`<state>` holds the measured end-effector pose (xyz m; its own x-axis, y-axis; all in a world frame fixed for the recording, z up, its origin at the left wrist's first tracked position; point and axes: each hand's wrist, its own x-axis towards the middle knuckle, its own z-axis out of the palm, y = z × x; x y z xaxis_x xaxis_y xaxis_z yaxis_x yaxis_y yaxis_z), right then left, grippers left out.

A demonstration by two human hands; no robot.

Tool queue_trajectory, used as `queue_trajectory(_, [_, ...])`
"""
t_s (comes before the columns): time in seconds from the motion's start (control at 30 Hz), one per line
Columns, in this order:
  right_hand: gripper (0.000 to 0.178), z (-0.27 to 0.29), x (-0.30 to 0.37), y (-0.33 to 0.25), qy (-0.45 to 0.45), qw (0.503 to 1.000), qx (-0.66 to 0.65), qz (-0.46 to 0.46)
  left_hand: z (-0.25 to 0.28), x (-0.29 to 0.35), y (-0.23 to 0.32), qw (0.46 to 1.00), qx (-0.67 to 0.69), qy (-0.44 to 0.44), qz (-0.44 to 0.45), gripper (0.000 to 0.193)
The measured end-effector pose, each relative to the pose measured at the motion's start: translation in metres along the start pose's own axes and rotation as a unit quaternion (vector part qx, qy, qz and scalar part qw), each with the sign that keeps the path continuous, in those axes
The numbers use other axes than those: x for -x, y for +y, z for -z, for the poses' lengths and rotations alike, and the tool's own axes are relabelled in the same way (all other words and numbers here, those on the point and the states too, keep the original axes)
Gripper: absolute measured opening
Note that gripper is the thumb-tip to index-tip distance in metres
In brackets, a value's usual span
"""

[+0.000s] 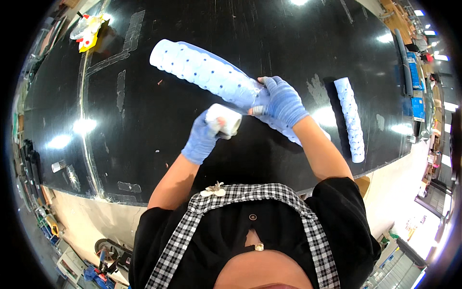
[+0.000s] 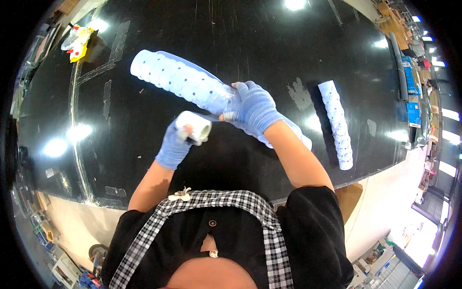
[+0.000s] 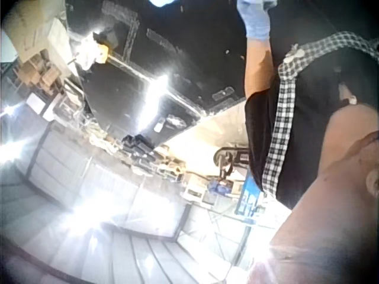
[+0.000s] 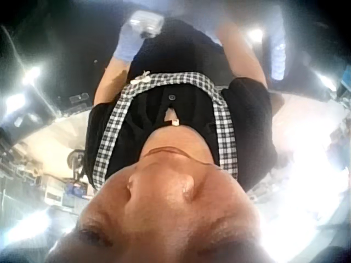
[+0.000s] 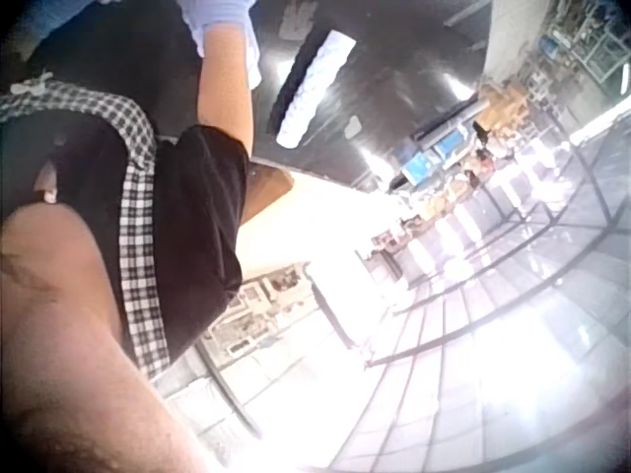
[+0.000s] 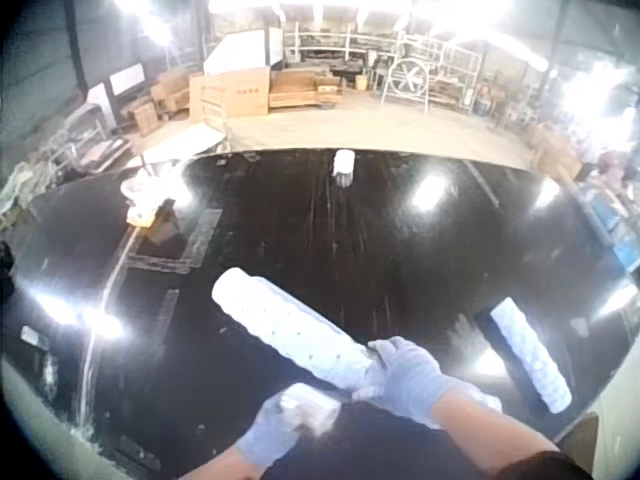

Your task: The person retrieves blue and gray perforated mats from a cardboard box, lays them on a black table, rolls each mat tightly, and secures the roll with clear tape. The person repeats this process for several mats, stacking the finished rolls on the table.

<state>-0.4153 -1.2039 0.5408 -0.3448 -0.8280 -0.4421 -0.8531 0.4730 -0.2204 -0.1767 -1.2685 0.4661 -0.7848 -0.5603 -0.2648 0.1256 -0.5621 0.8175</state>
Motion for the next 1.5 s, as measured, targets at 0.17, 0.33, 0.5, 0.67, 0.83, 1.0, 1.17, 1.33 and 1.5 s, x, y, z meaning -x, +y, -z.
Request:
queue_trajectory(0.17, [0.119,-0.047,0.012,0.016,0.119,0.990,0.044,0.058,-0.024,0.039,0.086,0.968,0.155,-0.092,-0.172,0.080])
queue_trajectory(0.33, [0.107,-0.029,0.023,-0.006,0.097,0.991,0.067,0.061,-0.011,0.078,0.081,0.967,0.165,-0.084,-0.173,0.088])
queue_trajectory(0.5, [0.092,-0.015,-0.045,0.075,0.055,0.948,-0.314,-0.004,0.021,0.057,0.004,0.996,-0.054,0.072,-0.005,0.048])
queue_trajectory(0.67, [0.073,0.027,-0.034,0.057,0.183,0.983,-0.024,0.011,-0.007,-0.050,-0.055,0.987,-0.093,0.072,0.108,0.051])
queue_trajectory(0.83, [0.106,-0.020,-0.034,0.047,0.189,0.973,0.087,0.095,-0.031,-0.095,-0.033,0.966,-0.137,-0.014,0.221,0.057])
queue_trajectory(1.0, [0.096,0.056,-0.106,0.119,0.107,0.990,-0.095,-0.009,-0.059,-0.156,-0.031,0.972,-0.111,-0.014,0.206,0.048])
queue_trajectory(1.17, [0.099,0.072,-0.102,0.066,-0.011,0.998,0.054,-0.042,-0.052,-0.180,-0.050,0.992,-0.055,-0.010,0.116,0.052])
queue_trajectory(1.33, [0.087,0.002,0.003,0.021,-0.063,0.993,-0.099,0.010,-0.003,-0.033,-0.052,0.961,-0.263,-0.038,0.070,0.062])
queue_trajectory(1.5, [0.104,-0.048,0.041,0.014,-0.116,0.991,-0.032,0.066,-0.003,0.063,-0.026,0.937,-0.153,-0.059,0.309,0.056])
